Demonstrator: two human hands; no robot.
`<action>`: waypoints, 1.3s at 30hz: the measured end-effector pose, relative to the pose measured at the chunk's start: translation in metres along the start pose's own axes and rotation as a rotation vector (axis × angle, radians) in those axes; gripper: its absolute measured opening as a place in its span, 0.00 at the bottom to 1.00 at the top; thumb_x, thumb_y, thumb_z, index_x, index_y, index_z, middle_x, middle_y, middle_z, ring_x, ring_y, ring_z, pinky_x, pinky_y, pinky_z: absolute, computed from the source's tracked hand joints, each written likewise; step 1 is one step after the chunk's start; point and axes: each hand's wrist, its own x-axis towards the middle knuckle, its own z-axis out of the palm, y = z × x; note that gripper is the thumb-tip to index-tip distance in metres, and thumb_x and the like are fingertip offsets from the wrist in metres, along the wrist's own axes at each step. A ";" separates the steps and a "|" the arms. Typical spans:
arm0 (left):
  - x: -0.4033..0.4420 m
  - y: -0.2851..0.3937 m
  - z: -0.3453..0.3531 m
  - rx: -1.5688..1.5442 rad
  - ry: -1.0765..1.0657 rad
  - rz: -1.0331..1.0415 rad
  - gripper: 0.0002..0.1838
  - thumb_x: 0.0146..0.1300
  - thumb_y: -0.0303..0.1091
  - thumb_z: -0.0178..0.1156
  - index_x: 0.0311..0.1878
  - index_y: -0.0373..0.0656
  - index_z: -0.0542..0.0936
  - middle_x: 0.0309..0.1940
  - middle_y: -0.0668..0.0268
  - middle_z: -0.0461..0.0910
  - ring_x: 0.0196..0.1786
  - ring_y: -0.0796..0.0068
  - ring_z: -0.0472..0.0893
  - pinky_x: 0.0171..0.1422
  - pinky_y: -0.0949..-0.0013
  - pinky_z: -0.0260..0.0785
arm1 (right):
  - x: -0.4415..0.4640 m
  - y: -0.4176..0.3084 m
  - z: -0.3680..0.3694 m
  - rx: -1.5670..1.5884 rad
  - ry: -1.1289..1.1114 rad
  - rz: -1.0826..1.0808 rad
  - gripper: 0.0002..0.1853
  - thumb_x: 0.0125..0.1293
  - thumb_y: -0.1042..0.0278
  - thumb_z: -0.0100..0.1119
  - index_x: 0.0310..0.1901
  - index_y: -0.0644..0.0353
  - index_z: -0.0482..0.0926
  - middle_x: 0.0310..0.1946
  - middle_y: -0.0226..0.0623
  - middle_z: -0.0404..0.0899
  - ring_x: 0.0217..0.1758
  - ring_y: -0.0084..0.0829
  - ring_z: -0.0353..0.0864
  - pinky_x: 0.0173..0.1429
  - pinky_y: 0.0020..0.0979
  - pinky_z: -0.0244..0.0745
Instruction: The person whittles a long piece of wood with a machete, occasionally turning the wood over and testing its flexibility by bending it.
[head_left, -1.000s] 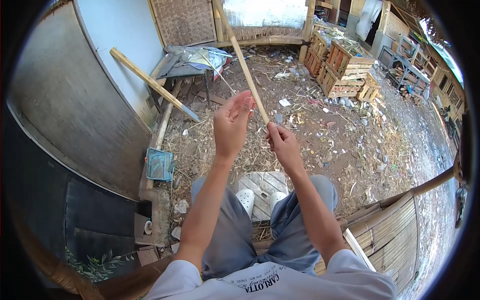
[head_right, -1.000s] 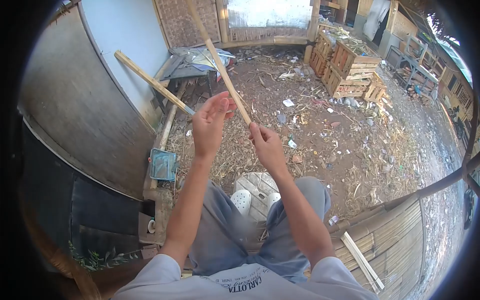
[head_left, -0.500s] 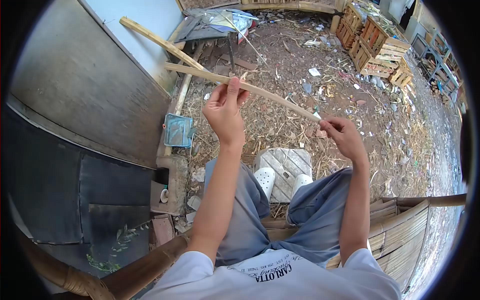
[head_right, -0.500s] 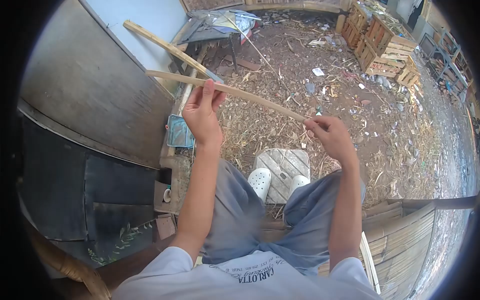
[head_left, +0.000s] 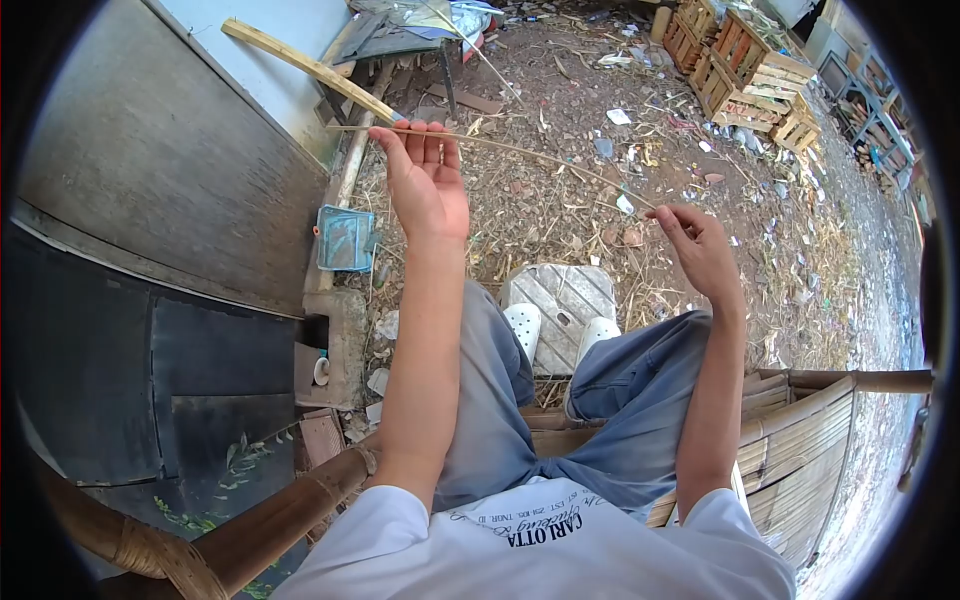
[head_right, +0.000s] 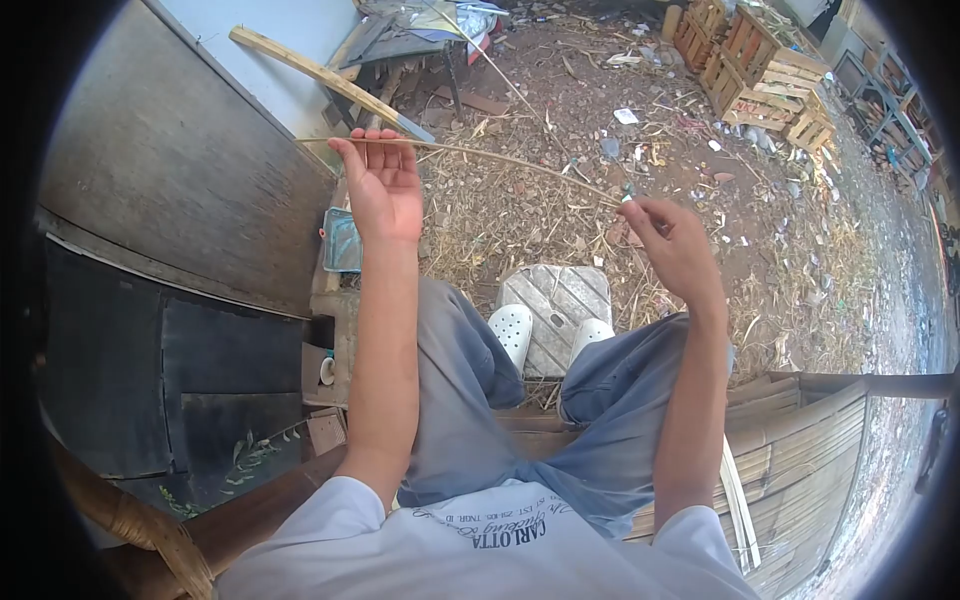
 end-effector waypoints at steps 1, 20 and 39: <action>-0.001 0.000 0.000 -0.147 -0.073 -0.074 0.18 0.66 0.52 0.55 0.38 0.45 0.73 0.29 0.72 0.72 0.39 0.77 0.76 0.53 0.68 0.74 | -0.001 -0.001 0.001 -0.004 0.000 -0.001 0.19 0.69 0.53 0.56 0.44 0.63 0.82 0.26 0.34 0.79 0.30 0.23 0.72 0.36 0.29 0.67; 0.030 0.015 -0.032 -0.430 -0.100 -0.270 0.17 0.66 0.51 0.55 0.30 0.47 0.75 0.21 0.74 0.69 0.26 0.80 0.71 0.38 0.70 0.70 | -0.013 -0.030 0.023 0.005 -0.059 -0.255 0.12 0.64 0.65 0.62 0.40 0.66 0.83 0.26 0.41 0.82 0.24 0.24 0.75 0.31 0.30 0.70; 0.036 0.022 -0.041 0.013 -0.104 0.001 0.21 0.75 0.50 0.41 0.44 0.39 0.72 0.35 0.62 0.74 0.40 0.67 0.76 0.56 0.59 0.75 | -0.001 -0.019 0.023 0.021 0.162 -0.298 0.13 0.63 0.60 0.63 0.40 0.61 0.85 0.29 0.42 0.83 0.28 0.32 0.79 0.35 0.31 0.73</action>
